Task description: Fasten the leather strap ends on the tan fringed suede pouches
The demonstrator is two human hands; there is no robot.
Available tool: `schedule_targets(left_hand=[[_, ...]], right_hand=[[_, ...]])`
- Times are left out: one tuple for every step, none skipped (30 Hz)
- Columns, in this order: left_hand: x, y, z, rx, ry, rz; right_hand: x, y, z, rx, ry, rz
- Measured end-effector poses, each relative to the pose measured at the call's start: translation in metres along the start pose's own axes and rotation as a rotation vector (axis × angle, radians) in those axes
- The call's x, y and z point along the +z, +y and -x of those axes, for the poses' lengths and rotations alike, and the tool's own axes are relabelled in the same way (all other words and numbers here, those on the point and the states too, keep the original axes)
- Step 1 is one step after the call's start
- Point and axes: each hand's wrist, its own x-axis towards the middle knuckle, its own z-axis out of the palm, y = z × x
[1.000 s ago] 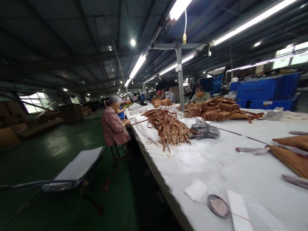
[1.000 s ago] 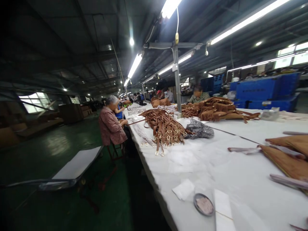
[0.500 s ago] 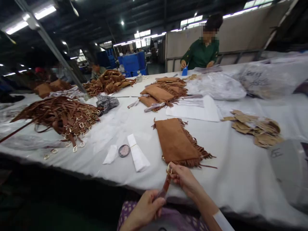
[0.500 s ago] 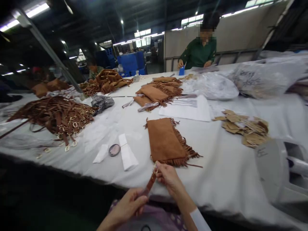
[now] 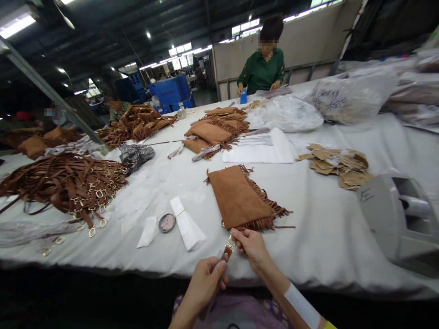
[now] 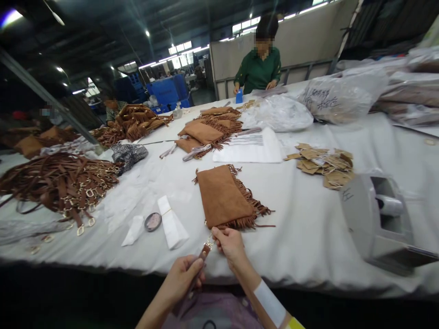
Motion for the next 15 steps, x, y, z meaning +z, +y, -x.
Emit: schedule_targets(left_hand=[[0.002, 0.002, -0.004, 0.011, 0.007, -0.019], [0.003, 0.005, -0.008, 0.024, 0.013, -0.035], [0.005, 0.008, -0.011, 0.04, 0.016, -0.05], [0.006, 0.011, -0.015, 0.054, 0.023, -0.06], [0.008, 0.014, -0.018, 0.066, 0.032, -0.066], [0.009, 0.016, -0.022, 0.074, 0.045, -0.071], [0.011, 0.019, -0.025, 0.081, 0.056, -0.072], [0.013, 0.022, -0.029, 0.087, 0.064, -0.068], [0.015, 0.024, -0.033, 0.095, 0.07, -0.059], [0.017, 0.026, -0.037, 0.105, 0.073, -0.044], [0.018, 0.027, -0.041, 0.117, 0.076, -0.024], [0.02, 0.027, -0.045, 0.126, 0.078, 0.0], [0.02, 0.027, -0.048, 0.131, 0.08, 0.021], [0.021, 0.026, -0.051, 0.13, 0.081, 0.037], [0.021, 0.026, -0.052, 0.123, 0.08, 0.048]], right_hand=[[0.001, 0.001, 0.001, -0.013, 0.014, 0.008], [0.002, 0.002, 0.001, -0.025, 0.025, 0.012], [0.002, 0.004, 0.002, -0.038, 0.037, 0.016], [0.003, 0.005, 0.001, -0.052, 0.048, 0.022], [0.003, 0.007, 0.001, -0.065, 0.059, 0.028], [0.003, 0.009, 0.001, -0.075, 0.067, 0.036], [0.003, 0.01, 0.0, -0.084, 0.073, 0.047], [0.003, 0.012, 0.0, -0.092, 0.076, 0.06], [0.002, 0.013, 0.0, -0.101, 0.074, 0.07], [0.001, 0.014, 0.0, -0.112, 0.065, 0.079], [0.0, 0.014, 0.0, -0.123, 0.051, 0.089], [-0.002, 0.014, 0.0, -0.13, 0.036, 0.097], [-0.003, 0.014, 0.0, -0.129, 0.023, 0.099], [-0.004, 0.014, -0.001, -0.119, 0.013, 0.091], [-0.004, 0.013, -0.002, -0.102, 0.011, 0.071]])
